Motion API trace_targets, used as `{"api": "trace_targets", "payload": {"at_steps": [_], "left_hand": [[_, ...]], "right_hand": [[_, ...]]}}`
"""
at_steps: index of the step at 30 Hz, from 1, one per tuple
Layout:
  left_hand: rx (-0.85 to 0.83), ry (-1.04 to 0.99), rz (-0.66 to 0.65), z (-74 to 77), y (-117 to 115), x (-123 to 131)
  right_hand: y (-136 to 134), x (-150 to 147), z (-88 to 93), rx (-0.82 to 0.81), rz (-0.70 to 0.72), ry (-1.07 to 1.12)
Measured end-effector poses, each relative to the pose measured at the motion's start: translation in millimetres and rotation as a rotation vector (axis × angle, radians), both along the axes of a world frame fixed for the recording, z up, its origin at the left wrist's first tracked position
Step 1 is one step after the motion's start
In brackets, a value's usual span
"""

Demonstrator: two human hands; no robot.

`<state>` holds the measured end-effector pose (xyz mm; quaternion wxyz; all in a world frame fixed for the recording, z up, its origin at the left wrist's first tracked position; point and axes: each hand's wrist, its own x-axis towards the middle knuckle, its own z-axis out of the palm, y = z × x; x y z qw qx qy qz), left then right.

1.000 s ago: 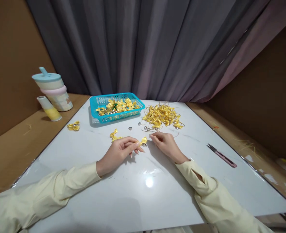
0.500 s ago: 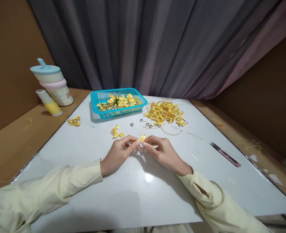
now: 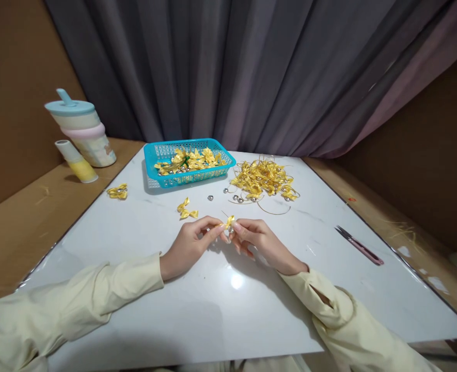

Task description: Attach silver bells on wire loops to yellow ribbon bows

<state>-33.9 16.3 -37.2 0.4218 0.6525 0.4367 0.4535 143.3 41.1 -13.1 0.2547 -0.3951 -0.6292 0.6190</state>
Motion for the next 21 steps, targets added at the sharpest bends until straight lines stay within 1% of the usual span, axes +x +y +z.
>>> {"api": "trace_targets", "payload": {"at_steps": [3, 4, 6, 8, 9, 11, 13, 14, 17, 21], "left_hand": [[-0.016, -0.025, 0.011, 2.2, 0.0, 0.2], [-0.040, -0.042, 0.008, 3.3, 0.0, 0.4], [-0.107, -0.073, -0.002, 5.7, -0.1, 0.8], [-0.172, -0.099, -0.016, 7.7, 0.1, 1.3], [-0.195, -0.113, -0.025, 8.5, 0.3, 1.5], [-0.227, -0.144, -0.045, 9.4, 0.8, 2.1], [-0.244, -0.173, -0.068, 9.7, 1.4, 2.5], [-0.250, -0.188, -0.078, 9.7, 1.7, 2.6], [-0.276, -0.225, -0.098, 10.0, 2.6, 2.4], [-0.339, -0.266, -0.121, 11.4, 4.7, 1.7]], "right_hand": [[1.5, 1.2, -3.6, 0.022, 0.044, -0.006], [3.0, 2.2, -5.4, 0.050, 0.026, -0.009], [7.2, 4.9, -8.7, 0.126, -0.100, 0.020], [11.4, 7.3, -10.3, 0.194, -0.231, 0.112], [13.0, 7.9, -10.4, 0.206, -0.241, 0.161], [14.3, 8.0, -9.9, 0.181, -0.138, 0.219], [13.2, 6.5, -9.7, 0.141, -0.020, 0.211], [12.3, 5.6, -10.0, 0.129, 0.011, 0.187], [10.4, 4.7, -12.3, 0.171, 0.001, 0.070], [12.2, 9.0, -13.3, 0.357, -0.037, -0.095]]}}
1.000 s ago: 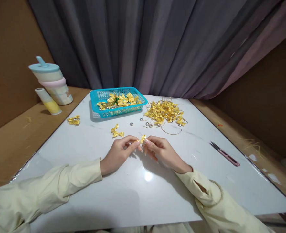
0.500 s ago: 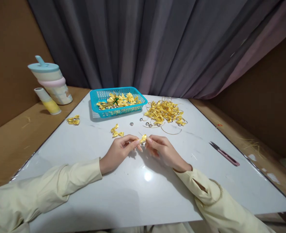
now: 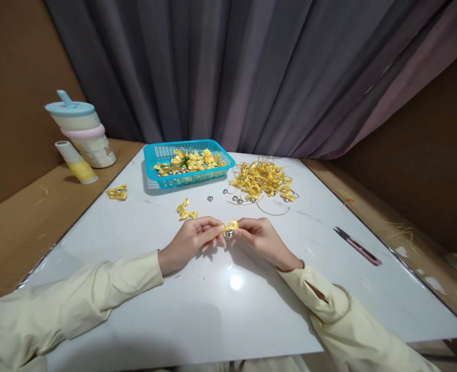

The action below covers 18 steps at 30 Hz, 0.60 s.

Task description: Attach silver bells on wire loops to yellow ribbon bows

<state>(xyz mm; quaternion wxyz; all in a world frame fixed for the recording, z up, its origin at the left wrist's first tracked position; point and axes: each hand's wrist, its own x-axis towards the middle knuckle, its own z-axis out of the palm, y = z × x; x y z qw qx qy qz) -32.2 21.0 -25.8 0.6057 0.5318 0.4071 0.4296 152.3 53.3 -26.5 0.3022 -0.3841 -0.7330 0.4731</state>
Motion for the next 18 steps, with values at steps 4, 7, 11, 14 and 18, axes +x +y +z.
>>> {"api": "trace_targets", "payload": {"at_steps": [4, 7, 11, 14, 18], "left_hand": [[-0.061, -0.019, -0.035, 0.7, 2.7, -0.8], [-0.055, -0.011, -0.072, 0.4, 2.7, -1.4], [0.009, 0.040, -0.119, 1.6, -0.8, -2.1], [0.032, 0.060, -0.122, 3.8, -3.1, -3.2], [0.034, 0.049, -0.159, 3.9, -0.4, -5.2]], "right_hand": [[1.2, 2.5, 1.9, 0.120, 0.019, -0.119], [0.4, 0.4, 1.6, 0.141, 0.041, -0.178], [0.2, -2.0, -1.2, 0.110, 0.047, -0.183], [1.6, -1.1, -3.2, 0.061, 0.057, -0.140], [3.0, 2.5, -1.7, -0.031, 0.079, -0.059]]}}
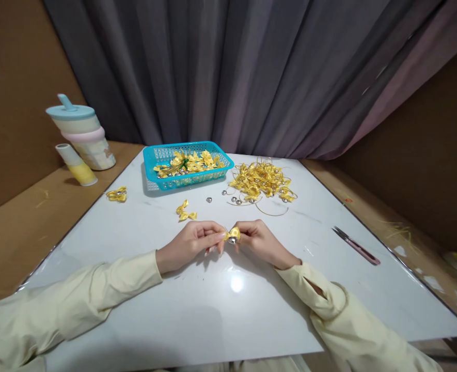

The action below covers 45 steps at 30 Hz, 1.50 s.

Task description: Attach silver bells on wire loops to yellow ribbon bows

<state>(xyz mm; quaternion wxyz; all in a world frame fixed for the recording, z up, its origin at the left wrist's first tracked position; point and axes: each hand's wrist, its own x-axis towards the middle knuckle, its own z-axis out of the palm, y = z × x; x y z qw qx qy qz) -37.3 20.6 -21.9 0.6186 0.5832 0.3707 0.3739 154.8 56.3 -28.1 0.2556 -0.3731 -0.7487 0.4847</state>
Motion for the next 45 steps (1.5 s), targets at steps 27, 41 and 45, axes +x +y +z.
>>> {"api": "trace_targets", "payload": {"at_steps": [27, 41, 45], "left_hand": [[-0.122, 0.005, -0.084, -16.5, -0.9, 8.2], [0.045, 0.126, -0.104, -13.1, -6.4, 5.8], [-0.009, 0.124, -0.122, -11.7, -8.1, 7.8]], "right_hand": [[-9.9, 8.1, 43.4, 0.032, 0.136, -0.316], [10.4, 5.9, 34.9, 0.569, 0.227, -0.453], [14.7, 5.6, 22.4, 0.516, 0.277, -0.435]]}}
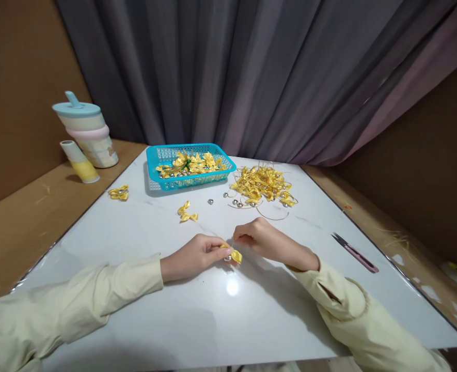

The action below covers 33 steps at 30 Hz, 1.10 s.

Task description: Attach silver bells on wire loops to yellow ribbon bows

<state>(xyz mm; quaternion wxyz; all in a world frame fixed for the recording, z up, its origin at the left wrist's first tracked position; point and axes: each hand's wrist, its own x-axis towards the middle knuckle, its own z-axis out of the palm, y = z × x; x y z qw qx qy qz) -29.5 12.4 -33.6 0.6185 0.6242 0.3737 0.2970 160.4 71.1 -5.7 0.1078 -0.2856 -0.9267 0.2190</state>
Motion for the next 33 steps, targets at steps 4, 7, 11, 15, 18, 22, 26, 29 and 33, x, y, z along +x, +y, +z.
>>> {"api": "trace_targets", "payload": {"at_steps": [4, 7, 11, 15, 18, 22, 26, 29, 33], "left_hand": [[-0.011, 0.012, 0.021, 1.4, -1.2, 1.4], [0.020, 0.046, 0.097, 0.9, -0.5, 1.8], [0.185, 0.133, 0.184, -1.7, 0.5, 1.8], [0.395, 0.268, 0.183, -5.9, 0.2, 1.9], [0.503, 0.368, 0.172, -10.4, 1.5, 1.3], [0.680, 0.463, 0.151, -15.8, 4.3, -0.8], [0.853, 0.537, 0.220, -15.6, 4.3, -4.8], [1.132, 0.516, 0.298, -13.8, 5.5, -12.5], [1.335, 0.304, -0.035, -16.9, 11.3, -26.6]], "right_hand": [[6.6, 6.5, 0.0, -0.019, -0.018, -0.019], [15.9, 17.8, 4.1, -0.004, -0.062, -0.018], [35.2, 41.2, 5.5, 0.100, -0.235, -0.103], [51.4, 63.8, 2.3, 0.232, -0.460, -0.379], [53.3, 70.4, -4.2, 0.241, -0.468, -0.458], [48.5, 66.1, -15.5, 0.282, -0.402, -0.518], [47.7, 62.8, -19.0, 0.290, -0.350, -0.586], [48.8, 66.3, -12.9, 0.203, -0.316, -0.533], [42.1, 68.9, 5.0, 0.070, -0.212, -0.231]]}}
